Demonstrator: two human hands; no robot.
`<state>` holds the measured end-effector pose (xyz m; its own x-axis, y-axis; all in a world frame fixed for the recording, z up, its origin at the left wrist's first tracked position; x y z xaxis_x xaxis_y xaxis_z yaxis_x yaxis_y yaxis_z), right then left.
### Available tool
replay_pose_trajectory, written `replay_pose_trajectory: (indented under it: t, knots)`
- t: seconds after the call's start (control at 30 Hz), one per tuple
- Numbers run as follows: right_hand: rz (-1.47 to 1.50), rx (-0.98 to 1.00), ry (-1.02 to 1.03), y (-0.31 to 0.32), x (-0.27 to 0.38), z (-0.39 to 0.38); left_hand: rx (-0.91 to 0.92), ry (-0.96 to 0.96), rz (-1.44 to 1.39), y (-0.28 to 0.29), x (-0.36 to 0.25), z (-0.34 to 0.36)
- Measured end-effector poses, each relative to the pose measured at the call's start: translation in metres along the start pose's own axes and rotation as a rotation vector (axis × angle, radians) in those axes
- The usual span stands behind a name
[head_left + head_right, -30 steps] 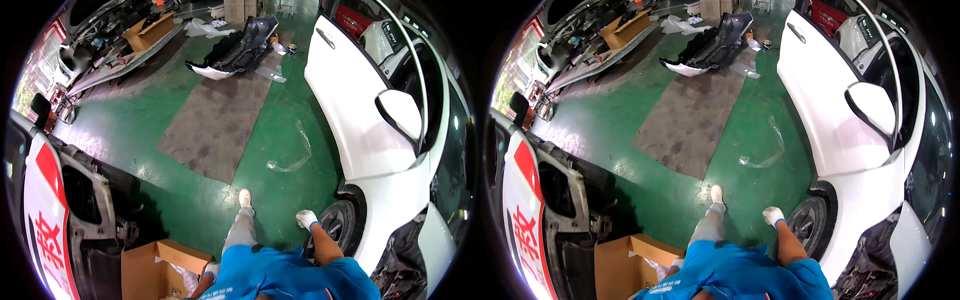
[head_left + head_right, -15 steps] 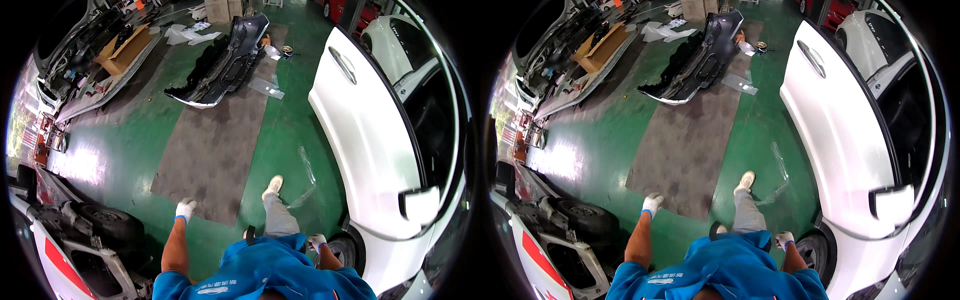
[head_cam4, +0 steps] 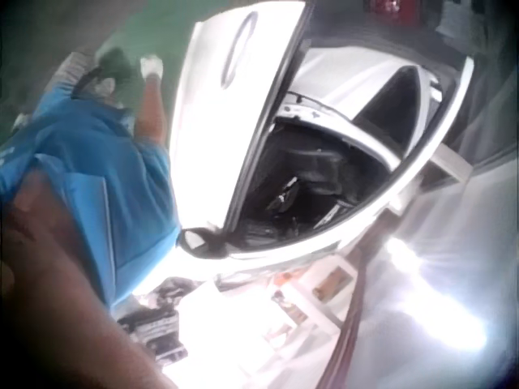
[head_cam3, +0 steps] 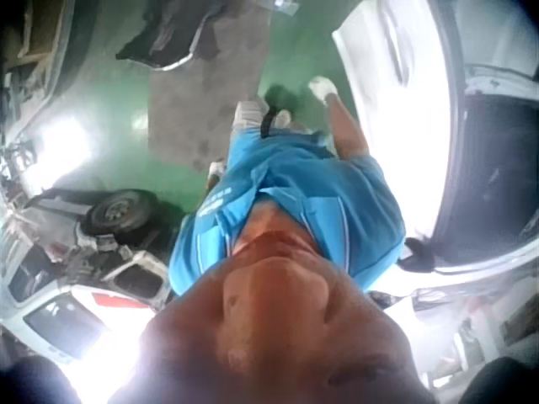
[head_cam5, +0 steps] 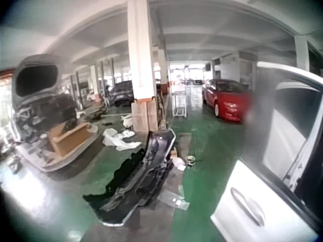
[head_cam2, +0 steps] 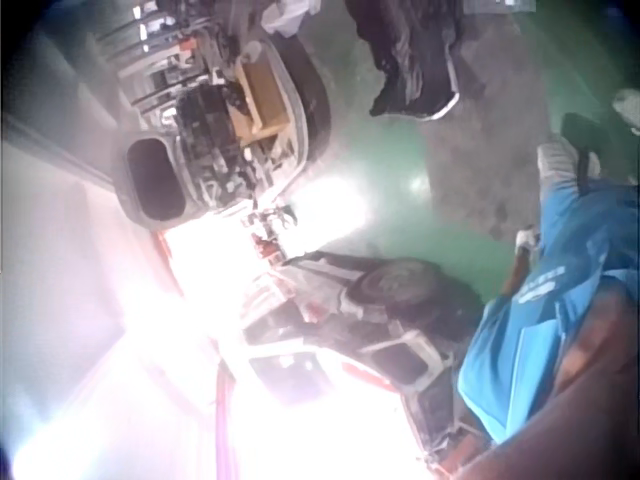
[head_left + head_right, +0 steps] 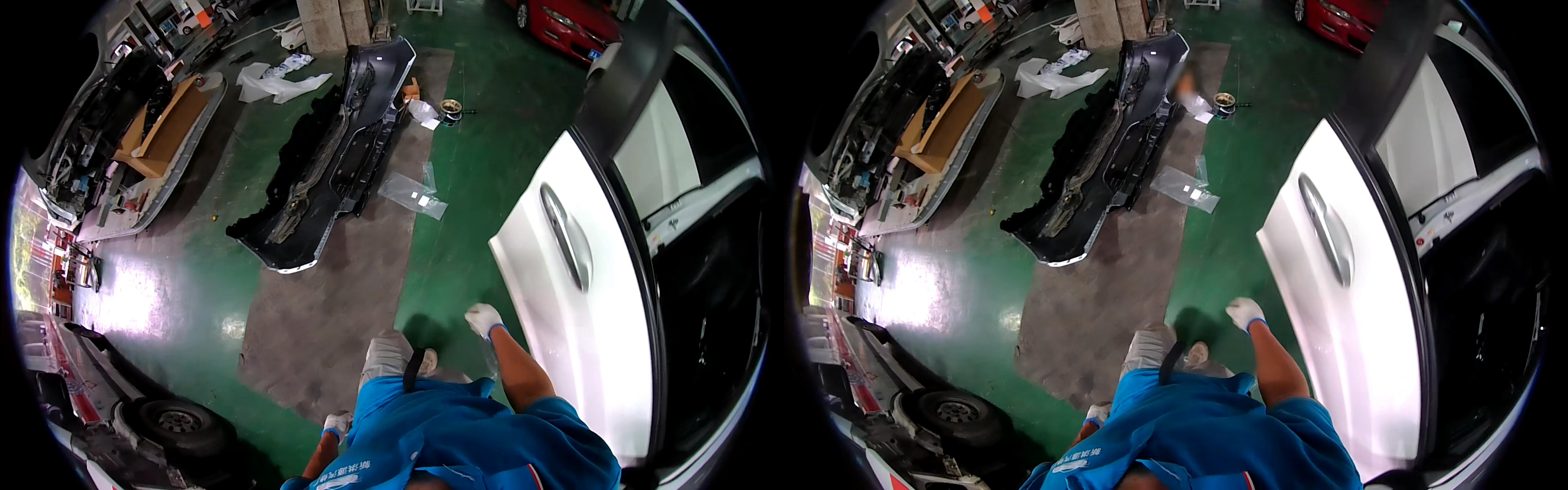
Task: The person retrieves small metal fasteners from a container in a workshop and walks to a disassembled vehicle. They then install a large radiator assembly into the front of the car, securing it with the fasteners by hand. The person works on the engine bay components, adjusting and tightening parts of the radiator support structure.
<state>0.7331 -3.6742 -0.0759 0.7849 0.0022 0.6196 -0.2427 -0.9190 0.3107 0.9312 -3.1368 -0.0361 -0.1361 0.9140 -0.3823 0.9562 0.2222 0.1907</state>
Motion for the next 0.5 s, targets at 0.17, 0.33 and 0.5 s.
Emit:
replay_pose_trajectory:
  t: [0.17, 0.33, 0.5]
  knots:
    - [0.086, -0.053, 0.249, 0.092, 0.094, 0.147, 0.089, -0.016, 0.596, 0.02, -0.161, 0.053]
    - [0.363, -0.042, 0.098, 0.178, 0.159, 0.241, 0.024, -0.159, 0.533, 0.094, -0.226, 0.219]
    - [0.506, -0.228, -0.041, 0.286, 0.154, 0.281, -0.037, -0.298, 1.33, 0.228, -0.429, 0.332]
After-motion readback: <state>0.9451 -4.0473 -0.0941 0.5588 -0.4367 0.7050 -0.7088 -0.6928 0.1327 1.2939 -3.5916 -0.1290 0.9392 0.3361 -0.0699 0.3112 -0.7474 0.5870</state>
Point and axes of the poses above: each hand's wrist, its own z-axis towards the middle knuckle, its own y-axis out of the back of the hand, x = y × z, the point moved 7 cm from there along z, towards the middle knuckle, and after that the axes turned 13 degrees about x, right-handed, at the moved point
